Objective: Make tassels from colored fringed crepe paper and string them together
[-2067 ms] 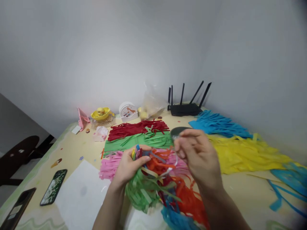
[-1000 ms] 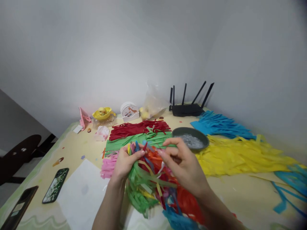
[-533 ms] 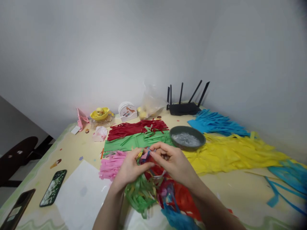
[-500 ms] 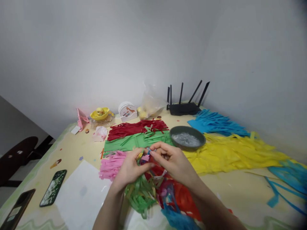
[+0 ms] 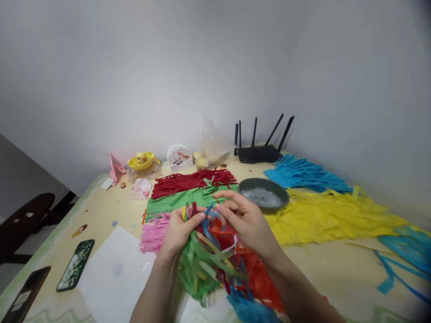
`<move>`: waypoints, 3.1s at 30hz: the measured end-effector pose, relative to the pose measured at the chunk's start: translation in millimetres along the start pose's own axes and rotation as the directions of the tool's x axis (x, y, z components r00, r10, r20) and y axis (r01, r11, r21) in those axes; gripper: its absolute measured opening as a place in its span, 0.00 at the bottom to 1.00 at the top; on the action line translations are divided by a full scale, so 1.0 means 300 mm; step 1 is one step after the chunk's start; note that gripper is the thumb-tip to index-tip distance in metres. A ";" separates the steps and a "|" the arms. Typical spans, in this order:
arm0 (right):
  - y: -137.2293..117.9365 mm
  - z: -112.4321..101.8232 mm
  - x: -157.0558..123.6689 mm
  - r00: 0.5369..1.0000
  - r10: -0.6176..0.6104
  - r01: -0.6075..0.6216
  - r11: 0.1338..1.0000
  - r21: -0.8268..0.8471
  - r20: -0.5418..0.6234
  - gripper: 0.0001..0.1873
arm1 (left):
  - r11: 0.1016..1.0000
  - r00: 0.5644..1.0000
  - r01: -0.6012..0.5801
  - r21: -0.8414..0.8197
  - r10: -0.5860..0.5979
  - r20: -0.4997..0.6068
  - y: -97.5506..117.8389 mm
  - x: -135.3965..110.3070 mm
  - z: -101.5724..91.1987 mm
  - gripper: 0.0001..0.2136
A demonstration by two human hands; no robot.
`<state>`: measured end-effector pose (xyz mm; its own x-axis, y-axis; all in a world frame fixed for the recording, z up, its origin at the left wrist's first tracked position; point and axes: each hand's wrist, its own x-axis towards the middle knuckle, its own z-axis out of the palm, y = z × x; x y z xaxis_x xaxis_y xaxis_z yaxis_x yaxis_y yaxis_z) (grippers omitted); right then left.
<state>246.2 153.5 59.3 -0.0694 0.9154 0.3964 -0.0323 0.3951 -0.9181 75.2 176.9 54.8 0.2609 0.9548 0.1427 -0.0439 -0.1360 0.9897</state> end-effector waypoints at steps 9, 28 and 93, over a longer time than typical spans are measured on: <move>-0.006 0.043 -0.037 0.995 0.041 -0.039 0.999 -0.023 0.086 0.11 | 0.940 0.940 -0.191 0.281 0.258 -0.224 0.017 -0.023 0.010 0.09; -0.015 0.027 -0.024 0.986 0.096 -0.101 0.994 0.032 0.135 0.10 | 0.885 0.915 -0.241 0.398 0.344 -0.211 0.018 -0.028 0.012 0.07; -0.028 0.031 -0.024 0.948 0.099 -0.063 0.990 -0.127 0.304 0.20 | 0.926 0.955 -0.204 0.318 0.260 -0.144 0.032 -0.023 -0.029 0.11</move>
<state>237.8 142.9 64.2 -0.3716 0.8835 0.2851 0.0990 0.3430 -0.9341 64.6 171.4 63.2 0.0985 0.9143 0.3929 0.2130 -0.4050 0.8892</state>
